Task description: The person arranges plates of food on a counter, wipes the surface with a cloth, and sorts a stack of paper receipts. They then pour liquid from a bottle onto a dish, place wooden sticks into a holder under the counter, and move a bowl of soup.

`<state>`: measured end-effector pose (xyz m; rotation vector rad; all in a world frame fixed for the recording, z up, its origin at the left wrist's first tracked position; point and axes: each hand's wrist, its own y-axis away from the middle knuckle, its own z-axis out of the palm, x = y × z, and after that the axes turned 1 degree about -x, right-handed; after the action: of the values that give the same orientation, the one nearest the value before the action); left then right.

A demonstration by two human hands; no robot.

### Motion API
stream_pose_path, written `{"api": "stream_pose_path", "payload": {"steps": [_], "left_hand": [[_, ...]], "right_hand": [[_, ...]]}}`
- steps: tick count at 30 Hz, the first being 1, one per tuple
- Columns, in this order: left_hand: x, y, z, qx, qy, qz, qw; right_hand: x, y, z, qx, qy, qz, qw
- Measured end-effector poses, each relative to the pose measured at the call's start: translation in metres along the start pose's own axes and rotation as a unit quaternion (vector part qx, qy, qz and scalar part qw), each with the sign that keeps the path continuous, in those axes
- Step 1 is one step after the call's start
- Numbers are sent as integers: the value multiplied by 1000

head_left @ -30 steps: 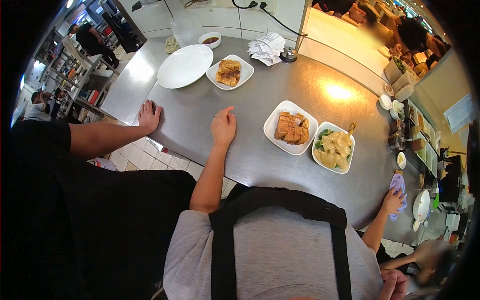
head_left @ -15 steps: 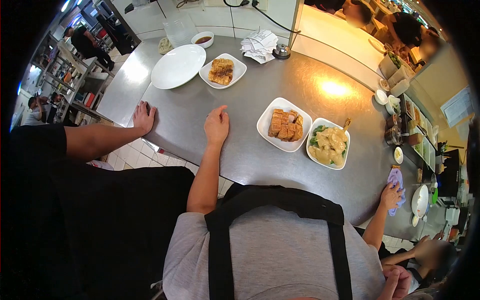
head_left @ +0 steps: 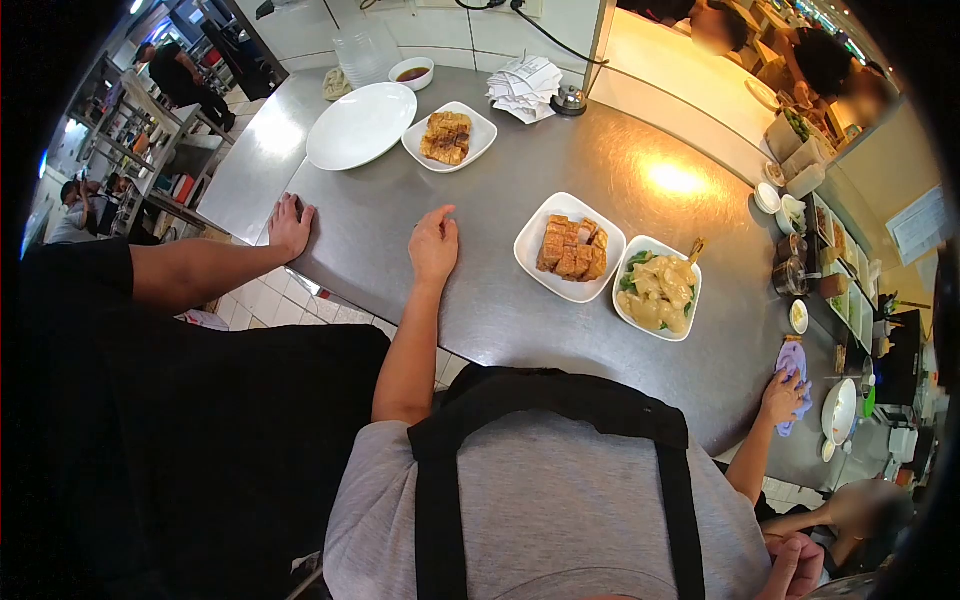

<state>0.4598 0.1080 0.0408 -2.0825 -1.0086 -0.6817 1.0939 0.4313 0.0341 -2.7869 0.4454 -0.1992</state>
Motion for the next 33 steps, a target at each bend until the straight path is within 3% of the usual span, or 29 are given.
{"api": "stream_pose_path", "payload": {"steps": [17,20,26,31,33], "left_hand": [[-3,-3,3,-18,-32,-10,999],[41,-31,-15,-160,-48,-118,979],[26,-109,48,-183,-76,-91,976],[58,-121,38,-283,-65,-161,943],[58,-122,36,-275,-71,-165,945]], "right_hand": [[3,-3,5,10,-6,-7,1000],[3,-3,5,5,-12,-8,1000],[3,-2,2,7,0,-8,1000],[5,-2,4,16,-10,-12,1000],[4,-3,4,12,-9,-10,1000]]}}
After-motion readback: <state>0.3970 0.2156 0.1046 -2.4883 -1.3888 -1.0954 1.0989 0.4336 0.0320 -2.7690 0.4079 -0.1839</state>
